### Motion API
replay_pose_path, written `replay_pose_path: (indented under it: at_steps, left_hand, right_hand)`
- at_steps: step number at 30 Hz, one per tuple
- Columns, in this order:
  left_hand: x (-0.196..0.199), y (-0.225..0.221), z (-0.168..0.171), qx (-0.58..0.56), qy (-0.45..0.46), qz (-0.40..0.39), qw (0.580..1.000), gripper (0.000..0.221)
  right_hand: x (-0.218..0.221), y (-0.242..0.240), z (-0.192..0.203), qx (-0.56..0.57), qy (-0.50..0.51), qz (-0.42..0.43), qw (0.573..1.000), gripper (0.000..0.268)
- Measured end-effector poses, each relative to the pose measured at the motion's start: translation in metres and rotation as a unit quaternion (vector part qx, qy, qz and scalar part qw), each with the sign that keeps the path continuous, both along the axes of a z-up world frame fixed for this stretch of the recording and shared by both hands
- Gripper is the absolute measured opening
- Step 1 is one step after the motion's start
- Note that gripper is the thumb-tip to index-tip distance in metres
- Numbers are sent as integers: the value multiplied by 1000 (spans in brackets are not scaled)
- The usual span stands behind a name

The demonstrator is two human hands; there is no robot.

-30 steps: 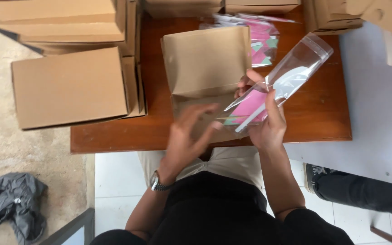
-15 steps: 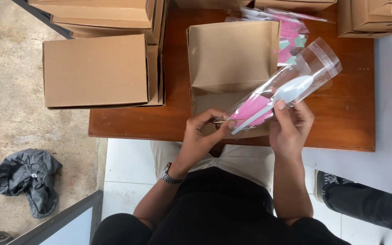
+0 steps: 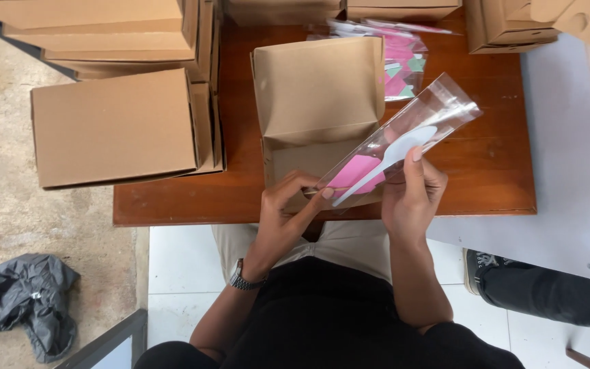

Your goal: The person is assembling food boxes by placing a plastic-wrapped utensil set inside each cardboard box.

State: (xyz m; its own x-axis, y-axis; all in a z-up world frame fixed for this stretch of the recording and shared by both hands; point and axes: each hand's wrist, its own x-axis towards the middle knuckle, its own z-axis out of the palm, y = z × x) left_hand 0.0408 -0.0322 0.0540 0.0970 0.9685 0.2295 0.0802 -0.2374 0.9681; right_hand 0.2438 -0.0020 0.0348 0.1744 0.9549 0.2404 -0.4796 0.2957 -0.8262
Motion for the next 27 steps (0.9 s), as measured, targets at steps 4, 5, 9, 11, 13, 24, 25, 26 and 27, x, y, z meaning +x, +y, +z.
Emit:
replay_pose_path:
  at_steps: [4,5,9,11,13,24,25,26,27]
  left_hand:
    - [2,-1,-2,64,53,-8,996,11]
    - [2,-1,-2,65,53,-8,996,11]
    - [1,-4,-2,82,113,-3,990,17]
    - [-2,-7,-5,101,153,6,983,19]
    - [-5,-12,-10,209,266,112,934,29]
    - [-25,-2,-48,-6,18,139,990,63]
    - [-27,-1,-49,-37,-4,123,992,67]
    - [-29,1,-49,-37,-5,115,993,67]
    - [-31,6,-50,-25,0,105,994,75]
  right_hand:
    - [-4,2,2,-14,-39,-61,997,26]
    - [-5,2,4,-13,-40,-61,997,26]
    - [-9,0,16,-5,-38,17,999,19]
    - [-9,1,24,-11,-10,59,998,19]
    - [-6,3,29,-7,17,-3,1000,32]
    - [-4,33,24,127,-373,-25,919,25]
    - [-5,32,25,153,-493,-14,856,35]
    - [-8,34,25,149,-495,-21,855,35]
    - [-11,37,25,172,-563,20,808,46]
